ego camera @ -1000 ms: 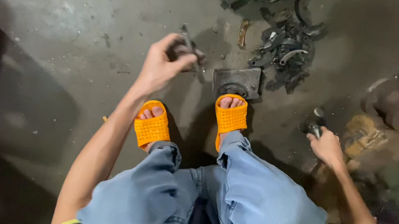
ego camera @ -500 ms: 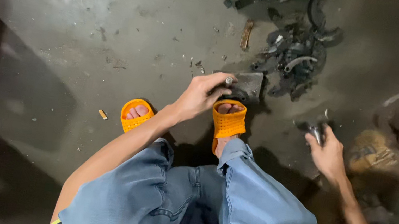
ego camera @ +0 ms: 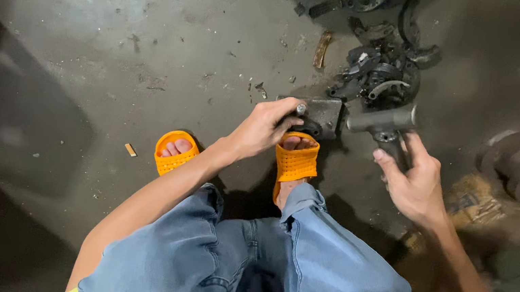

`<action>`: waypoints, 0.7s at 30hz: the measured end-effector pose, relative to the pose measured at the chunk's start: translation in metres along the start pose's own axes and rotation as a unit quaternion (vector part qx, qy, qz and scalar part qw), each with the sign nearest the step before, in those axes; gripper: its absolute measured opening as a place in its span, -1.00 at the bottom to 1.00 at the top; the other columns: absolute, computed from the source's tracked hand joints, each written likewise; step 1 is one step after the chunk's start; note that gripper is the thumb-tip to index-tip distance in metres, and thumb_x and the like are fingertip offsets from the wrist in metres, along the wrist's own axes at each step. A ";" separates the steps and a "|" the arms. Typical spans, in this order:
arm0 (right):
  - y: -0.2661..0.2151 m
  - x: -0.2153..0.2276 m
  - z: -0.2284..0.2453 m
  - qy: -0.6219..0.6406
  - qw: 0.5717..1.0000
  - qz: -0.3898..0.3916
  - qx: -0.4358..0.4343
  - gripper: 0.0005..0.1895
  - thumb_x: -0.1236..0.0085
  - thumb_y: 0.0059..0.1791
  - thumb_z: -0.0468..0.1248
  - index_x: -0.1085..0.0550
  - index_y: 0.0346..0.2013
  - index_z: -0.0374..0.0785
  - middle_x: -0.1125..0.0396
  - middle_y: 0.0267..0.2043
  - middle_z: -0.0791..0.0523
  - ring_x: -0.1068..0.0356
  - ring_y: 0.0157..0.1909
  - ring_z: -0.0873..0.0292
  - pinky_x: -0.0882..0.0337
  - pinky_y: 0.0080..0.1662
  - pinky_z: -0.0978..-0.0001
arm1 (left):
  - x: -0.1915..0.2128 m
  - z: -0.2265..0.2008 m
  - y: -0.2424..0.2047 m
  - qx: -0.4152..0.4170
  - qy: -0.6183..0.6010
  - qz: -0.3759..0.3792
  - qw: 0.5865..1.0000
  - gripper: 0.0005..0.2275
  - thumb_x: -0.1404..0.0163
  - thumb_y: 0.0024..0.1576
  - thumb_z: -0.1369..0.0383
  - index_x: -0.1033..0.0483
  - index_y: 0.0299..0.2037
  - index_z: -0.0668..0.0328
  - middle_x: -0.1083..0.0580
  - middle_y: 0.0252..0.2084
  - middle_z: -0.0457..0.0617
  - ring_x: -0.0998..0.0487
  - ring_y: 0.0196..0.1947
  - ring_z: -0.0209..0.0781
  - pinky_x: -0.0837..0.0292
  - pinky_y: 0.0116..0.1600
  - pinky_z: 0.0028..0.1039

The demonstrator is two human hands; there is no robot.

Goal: The person sits on the floor and repeatedly hammers a small metal piece placed on a block. They pick up the metal piece from a pile, position it, strike it with a hammer, and then place it into a nearby bucket. This process is repeated multiple times.

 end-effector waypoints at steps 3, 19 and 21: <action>0.010 -0.001 0.015 0.010 0.999 0.020 0.034 -0.88 -0.09 0.02 -0.38 -0.40 -0.18 -0.37 -0.30 -0.67 -0.01 -0.32 -0.65 0.13 -0.33 -0.61 0.35 | 0.000 -0.003 0.000 -0.004 -0.001 0.005 1.000 -0.88 0.05 0.19 0.55 -0.41 -0.10 0.28 -0.48 -0.27 0.21 -0.54 -0.19 0.25 -0.47 -0.10 -0.18; 0.018 -0.008 0.020 0.061 0.997 0.014 0.051 -0.86 -0.12 0.00 -0.38 -0.39 -0.21 -0.39 -0.22 -0.75 0.03 -0.27 -0.74 0.15 -0.22 -0.67 0.38 | -0.005 0.000 0.004 -0.001 -0.006 0.023 1.000 -0.91 0.09 0.21 0.54 -0.39 -0.11 0.29 -0.44 -0.33 0.15 -0.54 -0.24 0.17 -0.47 -0.10 -0.24; 0.020 -0.007 0.024 0.051 0.995 0.007 0.080 -0.90 -0.10 0.01 -0.39 -0.39 -0.26 -0.38 -0.23 -0.75 0.04 -0.27 -0.73 0.16 -0.20 -0.64 0.39 | -0.009 -0.009 0.005 -0.003 0.016 0.060 0.998 -0.95 0.12 0.22 0.53 -0.31 -0.16 0.28 -0.34 -0.38 0.16 -0.48 -0.31 0.18 -0.43 -0.16 -0.21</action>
Point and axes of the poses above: each hand's wrist, its own y-axis towards the middle knuckle, its own x-axis out of the back of the hand, z = x × y, the point moved 9 cm from there along y, towards the middle knuckle
